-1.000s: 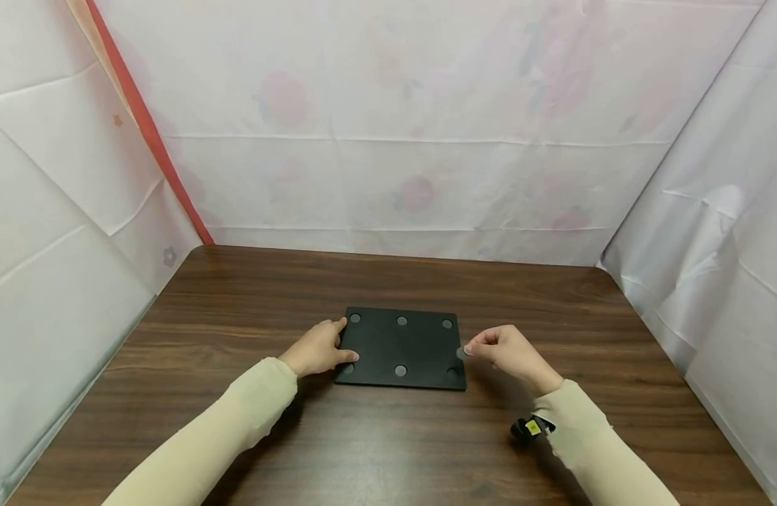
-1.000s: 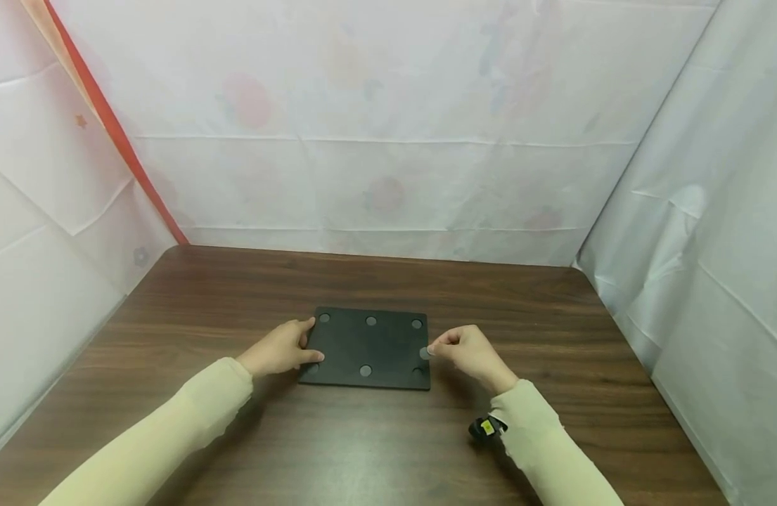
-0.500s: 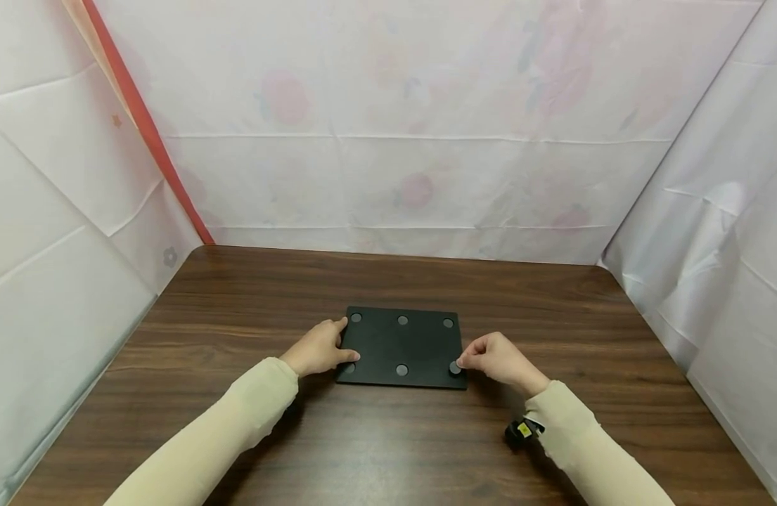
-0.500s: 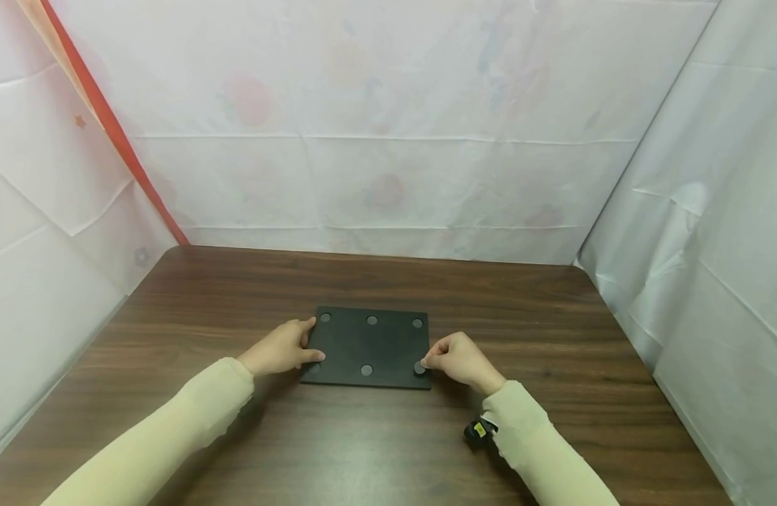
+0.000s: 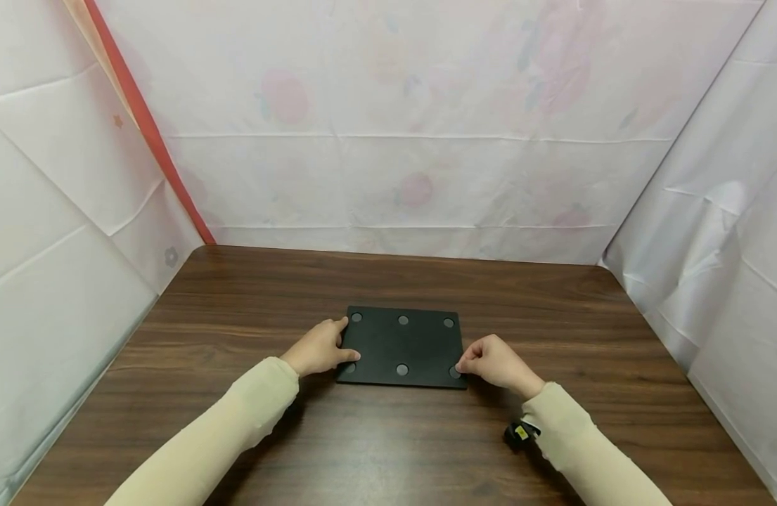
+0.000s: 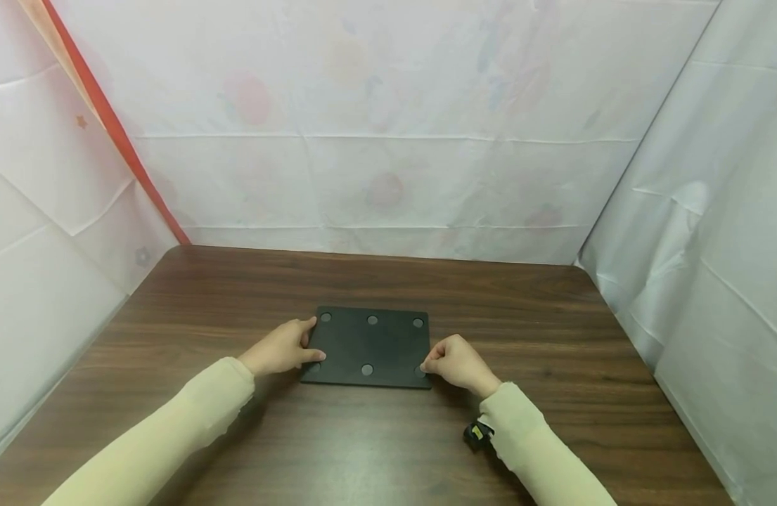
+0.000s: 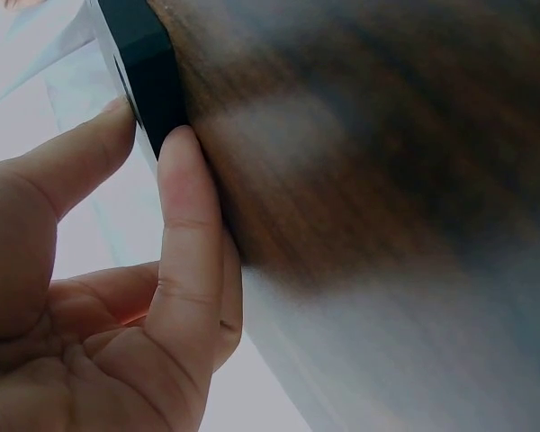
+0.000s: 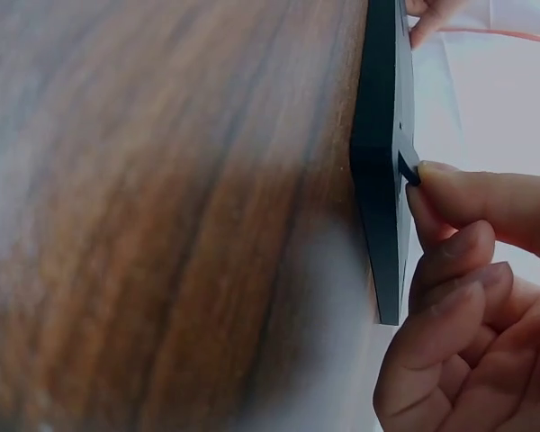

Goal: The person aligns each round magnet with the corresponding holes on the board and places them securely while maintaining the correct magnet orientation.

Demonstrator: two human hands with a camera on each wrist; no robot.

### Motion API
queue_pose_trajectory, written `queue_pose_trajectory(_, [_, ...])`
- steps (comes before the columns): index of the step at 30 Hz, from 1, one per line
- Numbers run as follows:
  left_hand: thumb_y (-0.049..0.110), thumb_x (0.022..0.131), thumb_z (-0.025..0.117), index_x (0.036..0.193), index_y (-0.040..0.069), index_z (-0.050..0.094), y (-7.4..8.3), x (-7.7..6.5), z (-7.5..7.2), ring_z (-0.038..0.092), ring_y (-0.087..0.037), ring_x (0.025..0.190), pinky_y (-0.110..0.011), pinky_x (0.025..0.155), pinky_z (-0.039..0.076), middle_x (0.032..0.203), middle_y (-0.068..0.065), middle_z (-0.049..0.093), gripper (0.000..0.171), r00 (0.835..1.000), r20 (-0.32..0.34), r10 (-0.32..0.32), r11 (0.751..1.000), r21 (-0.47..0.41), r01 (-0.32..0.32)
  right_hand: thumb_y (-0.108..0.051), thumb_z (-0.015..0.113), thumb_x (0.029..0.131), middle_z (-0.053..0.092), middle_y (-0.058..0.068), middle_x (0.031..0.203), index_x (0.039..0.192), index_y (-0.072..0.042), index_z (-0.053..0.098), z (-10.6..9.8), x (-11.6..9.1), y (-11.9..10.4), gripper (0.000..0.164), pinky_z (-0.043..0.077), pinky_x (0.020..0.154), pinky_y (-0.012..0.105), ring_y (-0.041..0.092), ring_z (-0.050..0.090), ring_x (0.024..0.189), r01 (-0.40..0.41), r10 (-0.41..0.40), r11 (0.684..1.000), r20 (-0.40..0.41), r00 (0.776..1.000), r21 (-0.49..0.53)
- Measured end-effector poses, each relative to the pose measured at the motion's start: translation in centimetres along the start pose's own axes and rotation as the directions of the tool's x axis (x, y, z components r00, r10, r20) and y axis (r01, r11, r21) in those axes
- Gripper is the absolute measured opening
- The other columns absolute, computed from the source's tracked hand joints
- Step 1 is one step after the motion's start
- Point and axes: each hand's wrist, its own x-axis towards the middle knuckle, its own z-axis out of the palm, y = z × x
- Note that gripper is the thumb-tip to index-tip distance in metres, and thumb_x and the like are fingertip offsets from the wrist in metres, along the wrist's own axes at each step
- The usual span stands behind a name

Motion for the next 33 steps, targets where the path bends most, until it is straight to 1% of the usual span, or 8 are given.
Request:
queue_pose_trajectory(3, [0.023,0.089,0.074,0.151,-0.006,0.027,0.0,0.0,0.0,0.057,-0.017,0.051,-0.027,0.049,0.043,0.073,-0.012,0.055,0.083,1.000,0.000,0.003,1.000,0.001,-0.003,-0.011,0.070,0.088,0.070,0.001,0.075,0.072,-0.008,0.074,0.2,-0.1,-0.2,0.016,0.033,0.053,0.026,0.012,0.039,0.057,0.003,-0.003,1.000,-0.019,1.000,-0.018])
queue_pose_trajectory(6, [0.023,0.089,0.074,0.151,-0.006,0.028,0.0,-0.1,-0.1,0.057,-0.016,0.053,-0.028,0.051,0.044,0.084,-0.011,0.052,0.083,1.000,-0.002,0.002,1.000,-0.001,-0.002,-0.011,0.071,0.086,0.070,0.000,0.075,0.070,-0.007,0.073,0.3,-0.1,-0.4,0.017,0.034,0.054,0.026,0.012,0.040,0.058,0.008,-0.010,0.999,-0.035,0.999,-0.034])
queue_pose_trajectory(8, [0.023,0.089,0.074,0.151,-0.005,0.028,0.1,-0.1,-0.1,0.057,-0.017,0.053,-0.028,0.051,0.044,0.086,-0.011,0.051,0.083,1.000,-0.001,0.000,1.000,-0.003,0.000,-0.011,0.072,0.086,0.070,0.000,0.076,0.069,-0.007,0.072,0.4,-0.2,-0.5,0.017,0.033,0.053,0.026,0.011,0.040,0.058,0.005,-0.006,0.999,-0.043,0.999,-0.039])
queue_pose_trajectory(12, [0.023,0.089,0.074,0.151,-0.005,0.027,0.2,-0.1,-0.1,0.057,-0.017,0.051,-0.027,0.048,0.042,0.069,-0.011,0.054,0.083,1.000,0.001,0.001,1.000,-0.004,-0.001,-0.012,0.073,0.085,0.071,-0.002,0.078,0.067,-0.010,0.072,0.5,-0.3,-0.8,0.018,0.034,0.053,0.025,0.011,0.042,0.057,-0.021,0.017,0.998,-0.060,0.998,-0.067])
queue_pose_trajectory(15, [0.023,0.089,0.074,0.151,-0.005,0.027,0.1,-0.1,-0.1,0.057,-0.018,0.049,-0.026,0.046,0.040,0.059,-0.009,0.054,0.083,1.000,-0.001,0.003,1.000,-0.002,-0.003,-0.013,0.074,0.084,0.071,-0.003,0.078,0.066,-0.012,0.072,0.6,-0.3,-1.1,0.018,0.036,0.053,0.025,0.011,0.044,0.057,-0.043,0.036,0.994,-0.079,0.996,-0.097])
queue_pose_trajectory(21, [0.022,0.089,0.074,0.151,-0.005,0.028,0.0,-0.1,0.2,0.056,-0.017,0.049,-0.026,0.046,0.040,0.060,-0.009,0.054,0.082,1.000,-0.003,-0.004,1.000,-0.004,0.004,-0.013,0.076,0.083,0.068,-0.005,0.073,0.066,-0.015,0.072,0.9,-0.4,-1.2,0.017,0.036,0.053,0.026,0.011,0.045,0.057,-0.059,0.045,0.989,-0.102,0.994,-0.137])
queue_pose_trajectory(28, [0.023,0.088,0.074,0.151,-0.005,0.029,0.0,-0.1,0.2,0.056,-0.017,0.048,-0.025,0.046,0.038,0.059,-0.009,0.054,0.082,1.000,-0.001,-0.002,1.000,-0.008,0.002,-0.011,0.076,0.082,0.069,-0.005,0.072,0.066,-0.016,0.073,1.0,-0.3,-1.2,0.017,0.038,0.054,0.026,0.011,0.047,0.058,-0.038,0.021,0.987,-0.110,0.994,-0.158])
queue_pose_trajectory(33, [0.023,0.089,0.074,0.151,-0.005,0.029,-0.1,-0.1,0.0,0.056,-0.016,0.050,-0.027,0.048,0.041,0.071,-0.009,0.054,0.082,1.000,-0.006,0.002,1.000,-0.005,-0.002,-0.012,0.077,0.082,0.069,-0.006,0.071,0.065,-0.017,0.073,1.0,-0.2,-1.5,0.018,0.039,0.054,0.025,0.010,0.049,0.057,-0.010,-0.011,0.982,-0.110,0.994,-0.187])
